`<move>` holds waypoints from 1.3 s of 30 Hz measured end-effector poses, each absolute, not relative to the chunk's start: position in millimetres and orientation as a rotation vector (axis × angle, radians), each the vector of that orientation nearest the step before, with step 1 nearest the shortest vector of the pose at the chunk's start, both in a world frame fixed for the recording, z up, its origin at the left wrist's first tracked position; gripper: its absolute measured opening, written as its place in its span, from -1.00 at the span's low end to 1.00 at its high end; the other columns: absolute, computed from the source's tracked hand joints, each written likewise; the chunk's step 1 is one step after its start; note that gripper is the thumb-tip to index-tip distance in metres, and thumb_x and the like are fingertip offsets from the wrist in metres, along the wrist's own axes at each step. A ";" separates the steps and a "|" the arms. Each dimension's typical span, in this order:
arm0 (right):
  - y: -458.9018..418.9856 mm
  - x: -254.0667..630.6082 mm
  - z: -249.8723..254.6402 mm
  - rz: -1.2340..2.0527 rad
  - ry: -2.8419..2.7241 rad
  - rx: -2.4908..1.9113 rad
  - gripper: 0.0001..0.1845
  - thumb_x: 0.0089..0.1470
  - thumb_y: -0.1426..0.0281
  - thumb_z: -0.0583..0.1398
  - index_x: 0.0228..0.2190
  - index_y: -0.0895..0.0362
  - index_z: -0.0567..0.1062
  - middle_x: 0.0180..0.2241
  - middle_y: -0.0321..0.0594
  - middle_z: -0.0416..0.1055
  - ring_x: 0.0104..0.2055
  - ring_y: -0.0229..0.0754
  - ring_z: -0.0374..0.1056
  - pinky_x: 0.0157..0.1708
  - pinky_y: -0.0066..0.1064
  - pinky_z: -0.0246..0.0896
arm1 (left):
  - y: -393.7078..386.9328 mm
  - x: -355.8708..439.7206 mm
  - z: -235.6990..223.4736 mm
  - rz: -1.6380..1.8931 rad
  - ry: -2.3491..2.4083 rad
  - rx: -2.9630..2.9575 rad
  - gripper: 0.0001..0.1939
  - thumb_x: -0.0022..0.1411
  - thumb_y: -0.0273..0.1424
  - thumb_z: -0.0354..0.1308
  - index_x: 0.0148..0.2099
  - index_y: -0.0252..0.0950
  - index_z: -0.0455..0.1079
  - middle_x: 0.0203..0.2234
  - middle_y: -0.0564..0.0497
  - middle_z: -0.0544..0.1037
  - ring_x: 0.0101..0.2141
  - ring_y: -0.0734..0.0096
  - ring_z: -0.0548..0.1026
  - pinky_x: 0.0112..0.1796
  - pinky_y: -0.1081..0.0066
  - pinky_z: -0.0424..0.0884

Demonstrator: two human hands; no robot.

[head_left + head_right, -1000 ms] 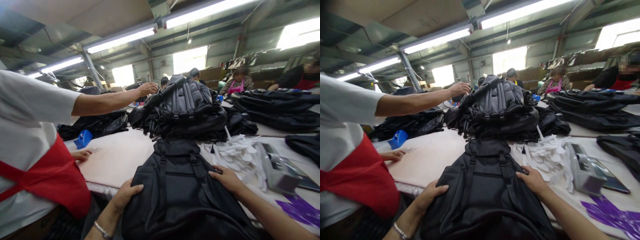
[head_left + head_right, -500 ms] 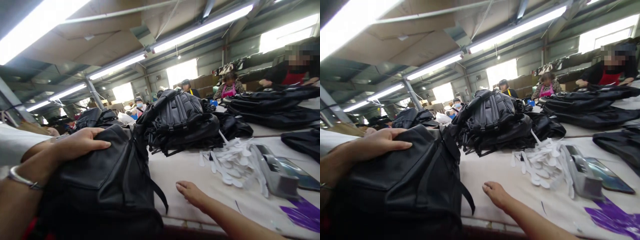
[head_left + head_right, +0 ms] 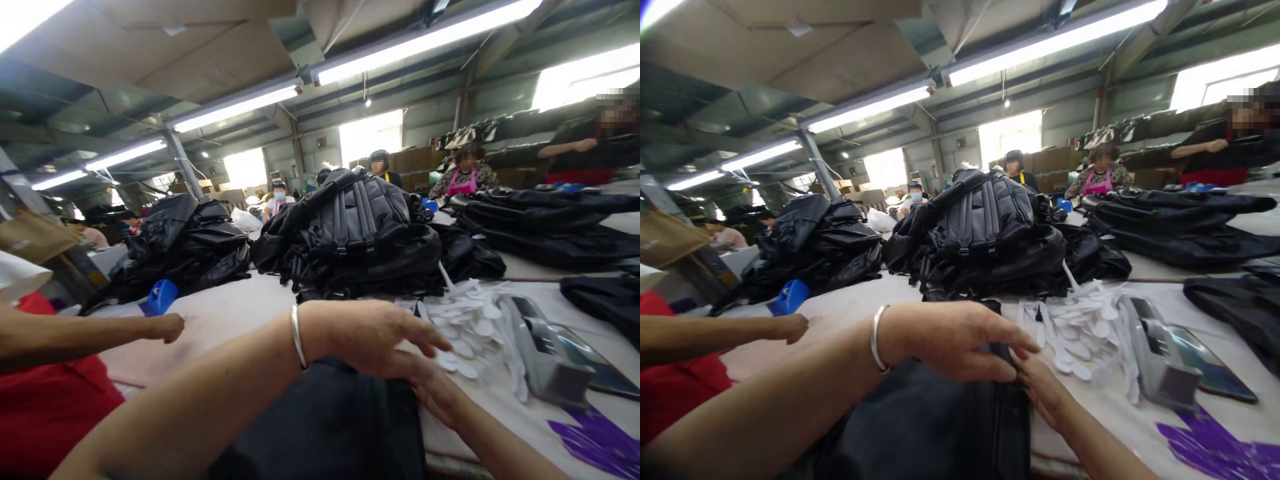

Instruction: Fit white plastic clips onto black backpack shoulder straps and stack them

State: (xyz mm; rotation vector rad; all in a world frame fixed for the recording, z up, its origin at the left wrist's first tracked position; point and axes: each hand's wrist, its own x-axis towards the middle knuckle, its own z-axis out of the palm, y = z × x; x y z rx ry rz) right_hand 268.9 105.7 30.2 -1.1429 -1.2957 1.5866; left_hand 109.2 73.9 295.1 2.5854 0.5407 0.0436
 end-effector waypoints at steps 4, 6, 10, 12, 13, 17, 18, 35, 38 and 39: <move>103.0 277.0 7.2 1.737 -1.081 -1.175 -0.25 -0.04 0.06 0.22 0.12 0.19 0.32 0.08 0.03 0.39 0.12 0.04 0.32 0.10 -0.18 0.24 | 106.5 18.6 272.1 0.419 1.197 2.478 -0.54 0.24 -0.26 0.03 0.15 -0.28 0.35 0.05 -0.07 0.48 0.03 0.28 0.44 0.08 0.35 0.30; 102.3 278.1 -2.4 1.680 -1.119 -1.192 -0.24 -0.09 0.11 0.25 0.10 0.22 0.33 0.15 0.03 0.31 0.19 0.03 0.24 0.17 -0.20 0.15 | 114.6 -46.0 233.7 0.462 1.637 2.279 -0.47 0.18 -0.16 0.05 0.13 -0.29 0.38 0.09 -0.10 0.45 0.08 0.17 0.40 0.12 0.28 0.27; 103.5 273.6 -6.9 1.489 -1.345 -1.215 -0.28 -0.12 0.19 0.26 0.09 0.20 0.38 0.15 -0.02 0.32 0.21 0.05 0.21 0.23 -0.15 0.04 | 86.7 -159.4 138.0 0.373 2.190 1.649 -0.28 0.04 0.06 0.08 0.00 -0.48 0.46 -0.03 -0.31 0.51 0.00 -0.04 0.46 0.07 0.20 0.31; 106.1 267.7 -3.0 1.381 -1.471 -1.267 -0.28 -0.14 0.23 0.26 0.09 0.18 0.38 0.13 -0.06 0.35 0.18 0.07 0.24 0.22 -0.11 0.05 | 60.4 -189.9 101.6 0.392 2.093 1.474 -0.29 0.01 0.17 0.05 -0.17 -0.40 0.54 -0.19 -0.21 0.60 -0.08 -0.01 0.51 -0.02 0.26 0.39; 107.9 263.9 -0.5 1.335 -1.530 -1.287 -0.29 -0.14 0.24 0.26 0.09 0.16 0.39 0.11 -0.07 0.37 0.16 0.07 0.26 0.20 -0.10 0.08 | 48.3 -197.5 89.2 0.456 2.025 1.425 -0.30 0.01 0.20 0.04 -0.24 -0.35 0.55 -0.24 -0.15 0.62 -0.10 0.01 0.53 -0.04 0.29 0.40; 117.7 248.8 5.8 1.280 -1.609 -1.367 -0.44 -0.14 0.23 0.24 -0.06 0.17 0.50 -0.08 -0.12 0.52 0.01 0.09 0.40 0.04 -0.12 0.26 | 23.6 -194.9 78.0 0.664 1.803 1.148 -0.29 -0.11 0.25 0.14 -0.29 -0.34 0.53 -0.32 -0.11 0.63 -0.19 0.04 0.56 -0.16 0.30 0.47; 121.0 246.7 6.1 1.293 -1.573 -1.389 -0.49 -0.13 0.22 0.24 -0.11 0.17 0.53 -0.14 -0.13 0.55 -0.04 0.09 0.43 -0.01 -0.13 0.30 | 23.8 -190.1 82.2 0.682 1.735 1.067 -0.28 -0.13 0.23 0.17 -0.27 -0.35 0.53 -0.32 -0.13 0.63 -0.21 0.05 0.57 -0.19 0.29 0.48; 161.1 318.8 -10.7 0.549 -1.916 -1.782 -0.39 0.02 0.04 0.02 -0.17 0.26 0.55 -0.15 0.11 0.52 -0.05 0.16 0.41 -0.02 -0.12 0.26 | 21.8 -129.1 54.2 0.517 2.114 1.411 -0.36 0.09 0.10 0.02 -0.17 -0.40 0.49 -0.19 -0.25 0.59 -0.13 0.05 0.52 -0.11 0.30 0.36; 128.3 323.8 1.1 0.409 -1.874 -1.732 -0.36 0.04 0.03 0.00 -0.10 0.26 0.50 -0.04 0.11 0.46 -0.01 0.15 0.38 0.03 -0.12 0.23 | -8.4 -139.2 58.7 0.639 2.056 1.439 -0.45 0.12 0.02 0.04 -0.13 -0.36 0.49 -0.20 -0.14 0.60 -0.16 0.17 0.52 -0.11 0.36 0.37; 113.6 325.0 8.8 0.434 -1.863 -1.693 -0.37 0.06 0.01 0.00 -0.08 0.21 0.49 -0.03 0.04 0.46 -0.01 0.12 0.38 0.01 -0.14 0.25 | -19.1 -141.4 60.2 0.674 2.058 1.452 -0.46 0.13 0.00 0.05 -0.12 -0.36 0.48 -0.22 -0.13 0.60 -0.18 0.19 0.52 -0.12 0.36 0.37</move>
